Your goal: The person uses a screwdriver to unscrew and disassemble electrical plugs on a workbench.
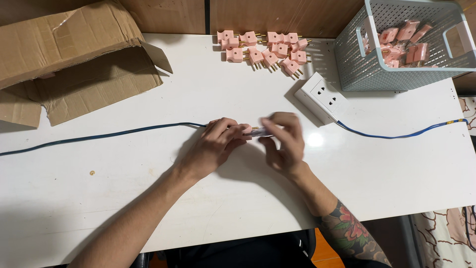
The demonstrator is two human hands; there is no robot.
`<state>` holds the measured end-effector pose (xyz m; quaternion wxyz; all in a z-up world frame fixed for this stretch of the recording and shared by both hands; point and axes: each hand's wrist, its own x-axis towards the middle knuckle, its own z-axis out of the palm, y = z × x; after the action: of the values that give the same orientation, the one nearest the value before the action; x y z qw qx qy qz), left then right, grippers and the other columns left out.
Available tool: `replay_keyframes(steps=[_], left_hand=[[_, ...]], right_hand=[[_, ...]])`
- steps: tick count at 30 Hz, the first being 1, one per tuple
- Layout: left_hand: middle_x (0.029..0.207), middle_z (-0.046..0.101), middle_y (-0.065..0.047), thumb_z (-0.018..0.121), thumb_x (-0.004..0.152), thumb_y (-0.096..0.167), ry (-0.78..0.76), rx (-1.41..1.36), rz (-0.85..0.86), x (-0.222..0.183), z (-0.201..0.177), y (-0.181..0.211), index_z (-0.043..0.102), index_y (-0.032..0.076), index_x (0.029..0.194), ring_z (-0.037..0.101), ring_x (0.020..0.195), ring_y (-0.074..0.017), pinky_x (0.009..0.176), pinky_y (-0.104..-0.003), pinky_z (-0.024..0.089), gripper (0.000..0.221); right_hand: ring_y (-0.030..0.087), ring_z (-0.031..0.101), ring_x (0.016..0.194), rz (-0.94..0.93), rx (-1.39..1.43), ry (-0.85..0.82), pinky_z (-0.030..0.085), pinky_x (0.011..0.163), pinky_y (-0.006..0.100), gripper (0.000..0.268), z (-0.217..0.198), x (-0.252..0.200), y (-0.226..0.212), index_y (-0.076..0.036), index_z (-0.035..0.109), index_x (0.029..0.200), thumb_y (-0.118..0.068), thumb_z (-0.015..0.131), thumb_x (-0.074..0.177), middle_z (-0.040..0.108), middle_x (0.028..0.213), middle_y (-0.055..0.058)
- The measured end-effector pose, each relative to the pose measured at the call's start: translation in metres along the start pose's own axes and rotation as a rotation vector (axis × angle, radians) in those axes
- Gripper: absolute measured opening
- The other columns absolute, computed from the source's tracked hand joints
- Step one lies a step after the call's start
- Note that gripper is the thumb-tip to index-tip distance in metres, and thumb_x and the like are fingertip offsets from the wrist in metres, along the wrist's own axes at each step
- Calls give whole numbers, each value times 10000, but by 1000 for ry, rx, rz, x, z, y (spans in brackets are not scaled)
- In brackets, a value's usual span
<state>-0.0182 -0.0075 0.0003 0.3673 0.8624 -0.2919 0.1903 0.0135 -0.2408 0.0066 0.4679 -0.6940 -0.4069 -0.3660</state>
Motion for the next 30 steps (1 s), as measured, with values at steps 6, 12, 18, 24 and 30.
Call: replay_keyframes(steps=[6, 12, 18, 24, 30], left_hand=[[1164, 667, -10, 806, 1105, 140, 48, 96, 67, 0, -4, -4, 732, 109, 1432, 774, 1061, -178, 1104, -388, 612, 337], [1037, 729, 47, 780, 1140, 304, 153, -18, -48, -4, 10, -9, 771, 187, 1396, 801, 950, -126, 1011, -332, 639, 282], [838, 759, 52, 718, 1178, 296, 178, -1, -55, 0, 17, -17, 786, 184, 1274, 804, 805, -137, 986, -318, 639, 162], [823, 822, -51, 679, 1198, 182, 400, -219, -347, 10, -6, 3, 805, 141, 1298, 782, 755, -182, 801, -384, 669, 166], [805, 801, -53, 579, 1246, 173, 575, -391, -389, 5, -6, -9, 735, 84, 1290, 631, 679, -97, 730, -296, 623, 185]], right_hand=[[228, 572, 963, 200, -37, 284, 545, 832, 370, 211, -24, 29, 26, 61, 636, 1250, -86, 762, 1166, 532, 1100, 124], [223, 791, 987, 630, 152, 97, 678, 849, 336, 212, -34, 4, 75, 65, 661, 1163, -14, 848, 1101, 618, 1107, 105], [464, 769, 932, 544, -317, -418, 651, 855, 571, 283, -46, 14, 68, 22, 825, 1253, -85, 889, 998, 696, 1059, 227], [284, 699, 918, 586, -191, -471, 585, 835, 437, 206, -63, 29, 55, -116, 864, 1213, -279, 845, 1087, 711, 1090, 107], [358, 682, 1004, 647, -142, -680, 559, 914, 507, 281, -74, 52, 42, -102, 905, 1165, -340, 857, 1024, 735, 1073, 169]])
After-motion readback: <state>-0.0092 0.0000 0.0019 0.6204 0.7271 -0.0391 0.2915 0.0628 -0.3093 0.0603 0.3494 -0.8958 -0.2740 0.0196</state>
